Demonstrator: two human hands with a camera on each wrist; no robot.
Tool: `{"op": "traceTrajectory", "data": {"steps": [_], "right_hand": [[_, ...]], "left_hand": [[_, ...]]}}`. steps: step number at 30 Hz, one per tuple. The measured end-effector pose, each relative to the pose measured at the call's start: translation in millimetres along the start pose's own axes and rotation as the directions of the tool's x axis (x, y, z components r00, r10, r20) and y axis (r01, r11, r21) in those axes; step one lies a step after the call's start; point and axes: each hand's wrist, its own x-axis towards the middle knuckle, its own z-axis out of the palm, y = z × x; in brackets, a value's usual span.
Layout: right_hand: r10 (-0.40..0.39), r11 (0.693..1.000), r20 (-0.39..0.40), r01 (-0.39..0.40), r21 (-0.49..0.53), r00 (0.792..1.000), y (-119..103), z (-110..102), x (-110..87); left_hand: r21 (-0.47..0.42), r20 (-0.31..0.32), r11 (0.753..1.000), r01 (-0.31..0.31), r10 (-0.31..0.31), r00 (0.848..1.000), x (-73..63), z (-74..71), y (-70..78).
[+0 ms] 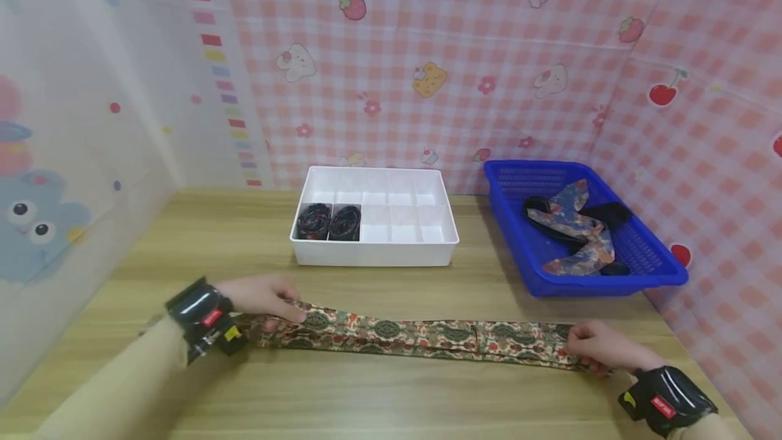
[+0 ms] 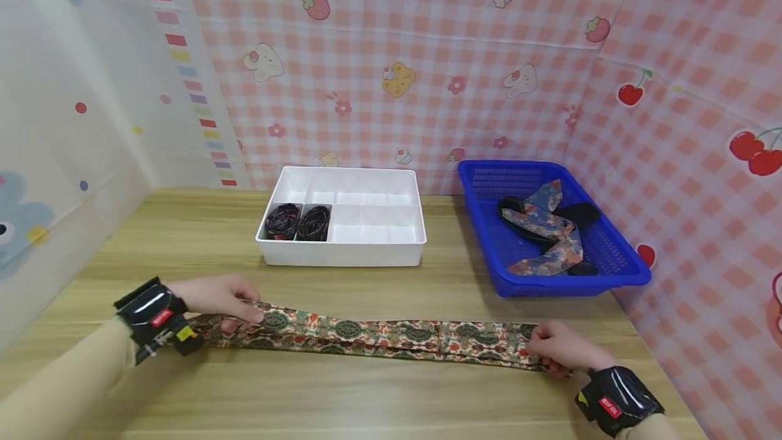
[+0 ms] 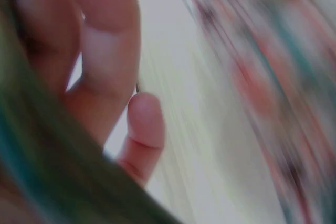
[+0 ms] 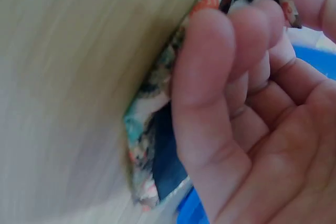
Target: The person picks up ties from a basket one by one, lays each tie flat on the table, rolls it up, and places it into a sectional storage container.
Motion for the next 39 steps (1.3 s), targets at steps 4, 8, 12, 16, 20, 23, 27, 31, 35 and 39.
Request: {"op": "traceTrajectory", "data": {"steps": [4,8,12,16,20,23,27,31,35,39], "right_hand": [[0.006,0.997,-0.089,-0.013,-0.078,0.996,14.0,-12.4,-9.8],[0.004,0.988,-0.164,-0.03,-0.154,0.986,26.9,-27.5,-15.9],[0.004,0.985,-0.182,-0.035,-0.166,0.983,37.5,-39.3,-24.0],[0.035,0.982,-0.196,-0.07,-0.175,0.98,39.2,-44.7,-30.1],[0.024,0.981,-0.212,-0.064,-0.184,0.977,34.4,-45.0,-26.1],[0.007,0.984,-0.214,-0.045,-0.174,0.977,30.6,-44.0,-18.5],[-0.008,0.987,-0.2,-0.024,-0.159,0.98,29.5,-43.2,-14.5],[-0.003,0.986,-0.2,-0.029,-0.161,0.98,32.6,-43.2,-19.3],[0.017,0.975,-0.273,-0.076,-0.207,0.962,33.6,-39.3,-21.7],[-0.012,0.91,-0.423,-0.165,-0.38,0.906,25.8,-32.1,-17.9]], "left_hand": [[0.042,-0.033,0.999,-0.01,0.012,0.999,-47.3,-21.2,-34.3],[0.06,-0.08,0.998,-0.005,0.01,0.997,-88.0,-32.3,-66.6],[0.062,-0.08,0.996,-0.066,0.071,0.994,-109.0,-36.4,-87.8],[0.086,-0.115,0.995,-0.048,0.058,0.992,-116.0,-39.3,-92.9],[0.091,-0.205,0.993,0.072,-0.052,0.977,-115.6,-42.0,-94.2],[0.111,-0.29,0.981,0.159,-0.121,0.949,-113.0,-43.4,-94.5],[0.166,-0.356,0.959,0.23,-0.159,0.921,-110.9,-45.0,-95.3],[0.221,-0.391,0.939,0.263,-0.162,0.906,-108.9,-43.7,-98.0],[0.238,-0.44,0.935,0.263,-0.138,0.887,-105.3,-37.6,-96.0],[0.307,-0.516,0.922,0.238,-0.049,0.855,-102.0,-28.6,-91.5]]}}
